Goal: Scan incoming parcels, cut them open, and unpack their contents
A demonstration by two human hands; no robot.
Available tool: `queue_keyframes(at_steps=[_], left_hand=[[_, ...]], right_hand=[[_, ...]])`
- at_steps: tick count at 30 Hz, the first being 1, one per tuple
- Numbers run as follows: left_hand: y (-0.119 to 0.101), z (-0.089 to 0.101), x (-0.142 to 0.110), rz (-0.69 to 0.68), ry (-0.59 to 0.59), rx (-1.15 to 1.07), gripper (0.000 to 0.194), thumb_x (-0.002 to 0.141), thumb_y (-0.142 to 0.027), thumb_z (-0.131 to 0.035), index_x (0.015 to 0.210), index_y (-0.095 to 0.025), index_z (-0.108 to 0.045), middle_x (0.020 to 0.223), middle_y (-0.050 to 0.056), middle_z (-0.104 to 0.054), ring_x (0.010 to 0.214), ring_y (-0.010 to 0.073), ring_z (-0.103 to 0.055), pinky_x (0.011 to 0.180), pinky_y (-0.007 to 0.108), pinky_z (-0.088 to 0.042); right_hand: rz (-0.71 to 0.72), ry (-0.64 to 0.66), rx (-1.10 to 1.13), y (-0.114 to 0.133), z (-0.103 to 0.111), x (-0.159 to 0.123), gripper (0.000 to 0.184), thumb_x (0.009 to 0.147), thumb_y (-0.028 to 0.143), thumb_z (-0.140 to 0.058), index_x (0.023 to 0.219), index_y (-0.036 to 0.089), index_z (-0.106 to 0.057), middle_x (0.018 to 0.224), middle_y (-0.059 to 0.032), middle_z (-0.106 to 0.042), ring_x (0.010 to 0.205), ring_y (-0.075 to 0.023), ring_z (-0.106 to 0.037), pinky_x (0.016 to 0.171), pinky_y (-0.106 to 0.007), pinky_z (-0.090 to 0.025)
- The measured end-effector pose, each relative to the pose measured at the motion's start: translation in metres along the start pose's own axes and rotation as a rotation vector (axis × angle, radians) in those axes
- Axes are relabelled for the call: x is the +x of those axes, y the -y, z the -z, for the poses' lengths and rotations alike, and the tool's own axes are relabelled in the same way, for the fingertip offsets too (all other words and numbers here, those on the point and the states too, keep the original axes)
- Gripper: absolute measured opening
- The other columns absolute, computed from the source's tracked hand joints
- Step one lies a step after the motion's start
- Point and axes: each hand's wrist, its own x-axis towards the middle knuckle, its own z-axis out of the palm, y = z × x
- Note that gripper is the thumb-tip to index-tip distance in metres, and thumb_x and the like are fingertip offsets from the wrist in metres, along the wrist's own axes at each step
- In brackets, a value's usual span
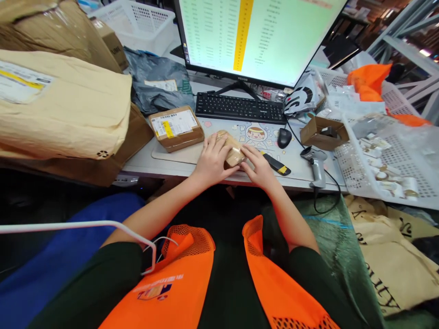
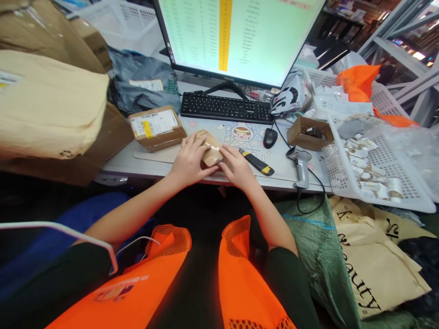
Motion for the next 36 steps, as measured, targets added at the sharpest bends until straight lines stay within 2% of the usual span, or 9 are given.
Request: queue_keyframes(at_steps=[8,12,15,18,23,26,30,33,36], left_hand=[[0.039,-0.037,-0.017,-0.086,-0.243,-0.016,0.075,0.102,-0.064,-0.043,0.148,-0.008,-0.059,0.158,0.027,-0.052,0.156,0.0443,-0.039,0.126,0.065,-0.032],[0.04,-0.044,-0.018,-0.065,-0.275,-0.025,0.071,0.105,-0.06,-0.038,0.151,-0.01,-0.059,0.161,0.025,-0.05,0.158,0.0413,-0.037,0.127,0.063,-0.032],[0.035,-0.047,-0.019,-0.083,-0.313,-0.037,0.066,0.107,-0.056,-0.037,0.152,-0.013,-0.059,0.164,0.023,-0.047,0.16,0.0405,-0.034,0.127,0.061,-0.032],[0.027,-0.046,-0.022,-0.085,-0.303,-0.013,0.058,0.109,-0.053,-0.037,0.149,-0.019,-0.063,0.167,0.021,-0.042,0.161,0.0411,-0.029,0.125,0.062,-0.033],[0.02,-0.021,-0.014,-0.176,-0.222,0.042,0.051,0.106,-0.058,-0.046,0.127,-0.019,-0.072,0.155,0.021,-0.056,0.154,0.0434,-0.041,0.123,0.07,-0.029],[0.03,-0.003,-0.006,-0.303,-0.168,-0.035,0.049,0.101,-0.064,-0.056,0.113,-0.019,-0.071,0.129,0.016,-0.072,0.133,0.0349,-0.062,0.128,0.066,-0.024],[0.041,-0.009,-0.023,-0.275,-0.211,-0.095,0.029,0.101,-0.052,-0.063,0.097,-0.023,-0.068,0.101,0.008,-0.078,0.102,0.0243,-0.073,0.113,0.054,-0.046],[0.039,-0.021,-0.05,-0.234,-0.327,-0.104,0.019,0.097,-0.043,-0.065,0.093,-0.024,-0.068,0.105,0.008,-0.079,0.107,0.0261,-0.073,0.103,0.052,-0.051],[0.031,-0.01,-0.054,-0.179,-0.326,-0.161,0.023,0.1,-0.041,-0.057,0.1,-0.023,-0.071,0.123,0.01,-0.076,0.116,0.0269,-0.071,0.105,0.05,-0.053]], right_hand=[[0.308,-0.212,0.085,0.009,-0.023,0.031,0.024,0.106,0.032,-0.058,0.115,0.021,-0.078,0.116,-0.0131,-0.079,0.117,-0.0254,-0.073,0.103,-0.045,-0.06],[0.326,-0.317,0.099,0.008,-0.034,0.038,0.022,0.106,0.031,-0.056,0.1,0.024,-0.076,0.098,-0.0094,-0.079,0.102,-0.0245,-0.076,0.091,-0.043,-0.062],[0.194,-0.418,0.154,0.012,-0.046,0.039,0.032,0.109,0.039,-0.051,0.091,0.024,-0.073,0.091,-0.0101,-0.076,0.094,-0.0247,-0.074,0.087,-0.042,-0.061],[-0.091,-0.636,0.252,0.022,-0.061,0.04,0.044,0.109,0.052,-0.046,0.081,0.023,-0.064,0.08,-0.0066,-0.067,0.081,-0.0222,-0.067,0.08,-0.039,-0.057],[-0.488,-0.831,0.506,0.029,-0.077,0.043,0.052,0.105,0.066,-0.048,0.076,0.022,-0.052,0.069,0.0035,-0.05,0.067,-0.0144,-0.051,0.071,-0.03,-0.049],[-0.56,-0.802,0.622,0.023,-0.078,0.047,0.052,0.102,0.068,-0.049,0.078,0.022,-0.052,0.07,0.0041,-0.051,0.067,-0.0138,-0.051,0.069,-0.028,-0.049],[-0.612,-0.794,0.694,0.014,-0.079,0.049,0.052,0.099,0.07,-0.053,0.079,0.022,-0.052,0.071,0.0034,-0.053,0.065,-0.0137,-0.052,0.066,-0.028,-0.049],[-0.619,-0.779,0.723,0.01,-0.081,0.05,0.051,0.099,0.069,-0.051,0.081,0.022,-0.053,0.074,0.0018,-0.057,0.067,-0.0144,-0.054,0.067,-0.029,-0.05],[-0.57,-0.71,0.633,0.011,-0.073,0.049,0.049,0.102,0.066,-0.047,0.085,0.021,-0.055,0.077,0.0003,-0.058,0.071,-0.016,-0.057,0.073,-0.032,-0.053]])
